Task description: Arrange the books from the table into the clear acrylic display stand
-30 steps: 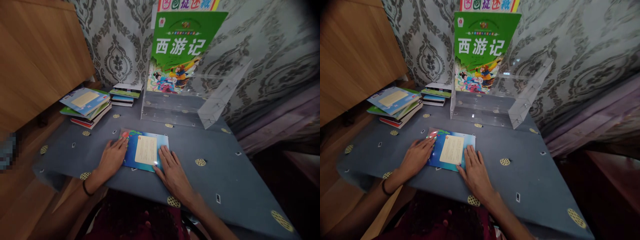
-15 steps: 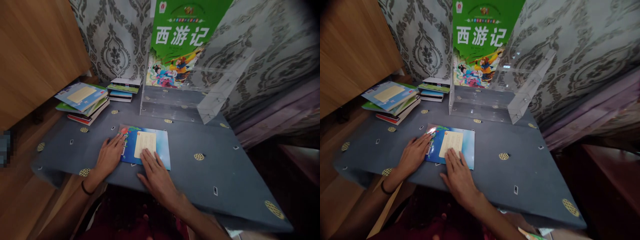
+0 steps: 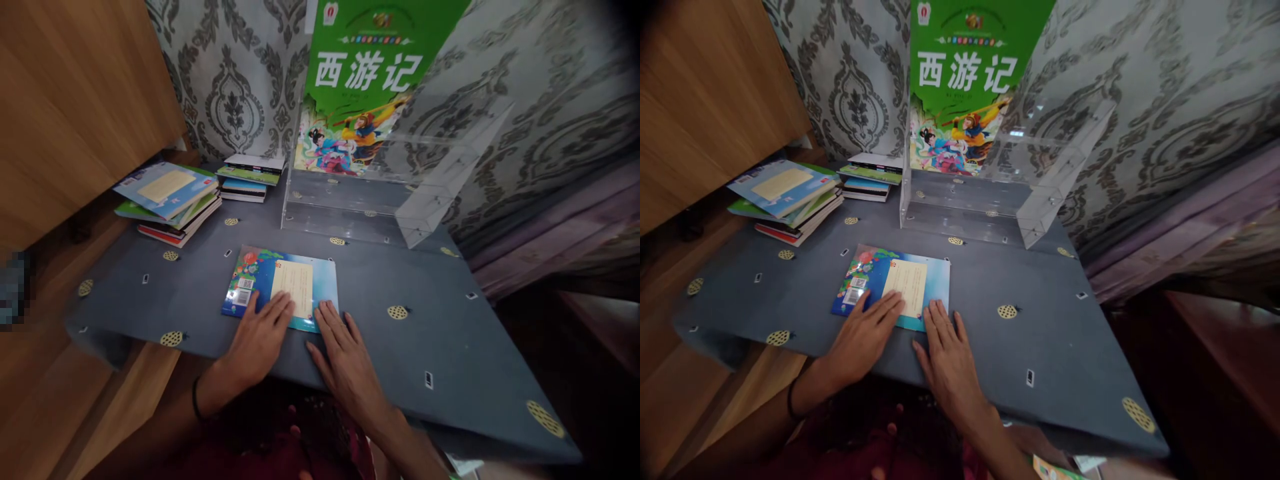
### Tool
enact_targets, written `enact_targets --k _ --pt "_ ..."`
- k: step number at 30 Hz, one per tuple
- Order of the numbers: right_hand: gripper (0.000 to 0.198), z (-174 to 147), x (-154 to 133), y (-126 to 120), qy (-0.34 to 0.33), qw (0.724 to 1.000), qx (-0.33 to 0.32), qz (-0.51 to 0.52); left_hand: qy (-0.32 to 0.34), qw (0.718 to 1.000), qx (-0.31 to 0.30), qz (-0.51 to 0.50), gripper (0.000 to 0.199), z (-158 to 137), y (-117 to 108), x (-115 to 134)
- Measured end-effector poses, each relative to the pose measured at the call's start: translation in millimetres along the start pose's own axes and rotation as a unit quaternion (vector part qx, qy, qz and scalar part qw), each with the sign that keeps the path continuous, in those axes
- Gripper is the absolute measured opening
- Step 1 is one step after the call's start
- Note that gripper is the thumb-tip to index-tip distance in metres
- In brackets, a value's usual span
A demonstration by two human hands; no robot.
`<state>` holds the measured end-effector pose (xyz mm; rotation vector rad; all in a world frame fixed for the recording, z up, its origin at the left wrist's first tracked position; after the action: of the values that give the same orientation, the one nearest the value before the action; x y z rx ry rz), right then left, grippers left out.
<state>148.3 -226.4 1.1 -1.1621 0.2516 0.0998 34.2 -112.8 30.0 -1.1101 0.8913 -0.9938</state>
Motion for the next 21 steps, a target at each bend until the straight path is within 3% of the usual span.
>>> enact_targets --k 7,15,18,21 --pt "0.055 5 -3 -2 0.018 1.000 -0.014 0.008 -0.107 0.993 0.022 0.047 0.042 -37 0 -64" --pt "0.057 44 -71 11 -0.077 0.987 -0.114 0.088 -0.114 0.993 0.027 0.006 0.045 -40 1 -66" --pt "0.057 40 -67 11 -0.072 0.988 -0.109 0.085 -0.110 0.994 0.023 0.011 0.043 -39 1 -67" --pt "0.060 20 -45 5 -0.056 0.993 -0.080 0.070 -0.105 0.994 0.023 0.018 0.042 -39 0 -70"
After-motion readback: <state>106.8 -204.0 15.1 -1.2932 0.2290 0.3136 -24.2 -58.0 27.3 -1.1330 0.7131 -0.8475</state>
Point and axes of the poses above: each hand's wrist, its own z-axis towards the middle knuckle, its own y-axis out of the palm, x = y × z, the point moved 5 cm from there along z, towards the middle knuckle, and after that the axes turned 6 degrees about z, right-handed, at the moved point
